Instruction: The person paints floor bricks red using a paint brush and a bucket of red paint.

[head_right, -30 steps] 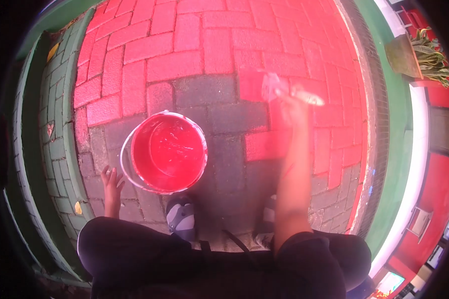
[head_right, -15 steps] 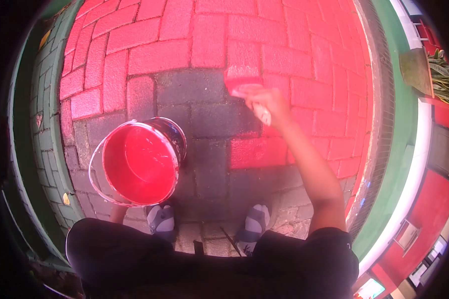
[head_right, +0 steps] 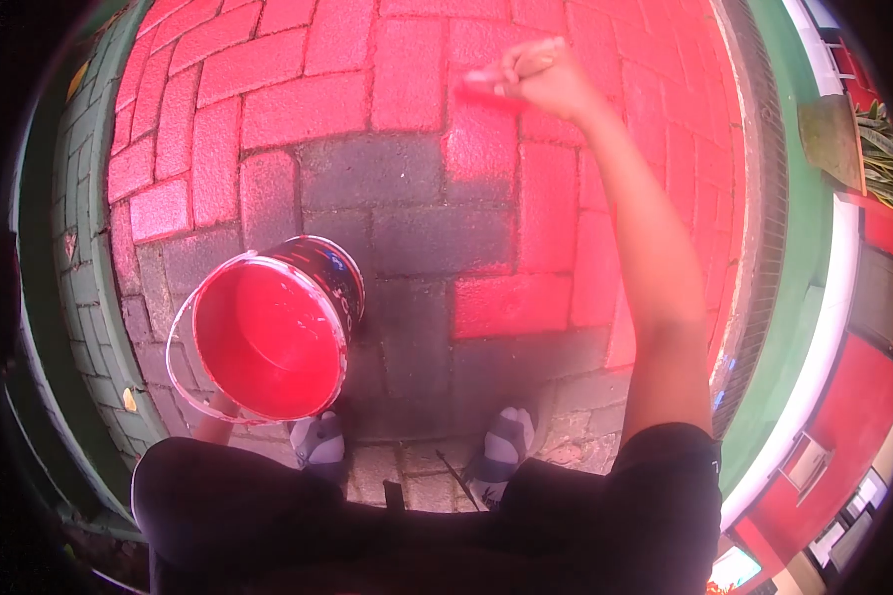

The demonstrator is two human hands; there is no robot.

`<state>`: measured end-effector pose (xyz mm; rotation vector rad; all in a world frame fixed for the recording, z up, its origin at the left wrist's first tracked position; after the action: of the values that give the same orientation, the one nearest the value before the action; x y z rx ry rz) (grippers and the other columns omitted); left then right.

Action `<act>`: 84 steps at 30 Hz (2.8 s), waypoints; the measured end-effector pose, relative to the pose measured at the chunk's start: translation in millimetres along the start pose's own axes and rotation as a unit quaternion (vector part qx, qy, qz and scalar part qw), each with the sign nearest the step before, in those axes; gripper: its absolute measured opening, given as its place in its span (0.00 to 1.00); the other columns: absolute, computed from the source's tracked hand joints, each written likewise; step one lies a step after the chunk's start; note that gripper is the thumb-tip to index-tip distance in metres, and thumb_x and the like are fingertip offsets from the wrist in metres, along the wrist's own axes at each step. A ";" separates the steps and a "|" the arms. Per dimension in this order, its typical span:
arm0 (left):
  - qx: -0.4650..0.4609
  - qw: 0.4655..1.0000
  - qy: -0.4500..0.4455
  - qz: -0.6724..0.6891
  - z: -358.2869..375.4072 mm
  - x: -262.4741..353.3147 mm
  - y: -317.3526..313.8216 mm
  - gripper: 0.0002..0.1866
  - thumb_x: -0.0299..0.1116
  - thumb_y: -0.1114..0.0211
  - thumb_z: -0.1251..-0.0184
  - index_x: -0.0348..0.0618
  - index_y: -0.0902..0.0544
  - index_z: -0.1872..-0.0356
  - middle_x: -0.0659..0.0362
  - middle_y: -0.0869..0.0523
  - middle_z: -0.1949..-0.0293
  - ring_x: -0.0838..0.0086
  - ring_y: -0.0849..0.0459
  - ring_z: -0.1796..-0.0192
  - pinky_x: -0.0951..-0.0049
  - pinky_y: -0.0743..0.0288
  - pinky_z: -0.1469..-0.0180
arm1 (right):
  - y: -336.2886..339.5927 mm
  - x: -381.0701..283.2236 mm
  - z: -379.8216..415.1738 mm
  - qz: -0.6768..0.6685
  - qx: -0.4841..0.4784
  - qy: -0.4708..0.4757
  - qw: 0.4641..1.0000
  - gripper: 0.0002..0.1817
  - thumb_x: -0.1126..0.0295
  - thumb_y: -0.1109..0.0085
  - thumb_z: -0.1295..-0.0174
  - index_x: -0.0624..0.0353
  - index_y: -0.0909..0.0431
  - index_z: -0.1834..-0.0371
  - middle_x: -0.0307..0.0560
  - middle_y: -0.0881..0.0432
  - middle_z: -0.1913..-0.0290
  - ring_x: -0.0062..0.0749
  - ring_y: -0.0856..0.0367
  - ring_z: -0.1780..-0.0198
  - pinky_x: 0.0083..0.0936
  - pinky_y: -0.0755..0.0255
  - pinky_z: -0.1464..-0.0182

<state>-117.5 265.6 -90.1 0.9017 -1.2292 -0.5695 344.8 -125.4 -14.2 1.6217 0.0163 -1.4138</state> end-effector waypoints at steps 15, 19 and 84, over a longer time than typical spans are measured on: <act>-0.040 0.978 0.064 0.194 -72.4 33.4 74.8 0.22 0.43 0.38 0.30 0.34 0.23 0.45 0.53 0.17 0.52 0.67 0.21 0.46 0.65 0.32 0.39 | -68.1 -37.8 132.6 -0.091 -0.053 -0.029 0.994 0.11 0.86 0.41 0.50 0.63 0.28 0.85 0.53 0.14 0.69 0.33 0.12 0.51 0.20 0.22 0.60; -0.139 0.945 0.127 0.269 -94.5 132.9 150.6 0.18 0.40 0.42 0.26 0.36 0.20 0.46 0.57 0.16 0.54 0.72 0.21 0.51 0.69 0.30 0.43 | -48.0 -49.6 93.0 0.014 -0.112 -0.058 0.992 0.12 0.87 0.43 0.51 0.62 0.30 0.87 0.48 0.16 0.75 0.31 0.11 0.54 0.23 0.19 0.60; -0.297 0.945 0.074 0.118 -6.8 297.7 169.1 0.26 0.34 0.29 0.39 0.40 0.24 0.40 0.43 0.24 0.38 0.46 0.25 0.36 0.57 0.31 0.36 | -15.3 -32.9 23.4 -0.012 0.123 0.017 0.992 0.16 0.90 0.45 0.42 0.63 0.32 0.85 0.47 0.12 0.58 0.32 0.15 0.45 0.19 0.21 0.50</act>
<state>-46.9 124.2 213.7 0.2759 -0.9293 -0.6180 307.5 -114.1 4.5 1.8515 -0.1239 -1.4519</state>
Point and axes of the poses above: each hand's wrist, its own z-axis away from the middle knuckle, its own y-axis out of the back of the hand, x = y × z, the point moved 10 cm from there along -z, towards the middle knuckle
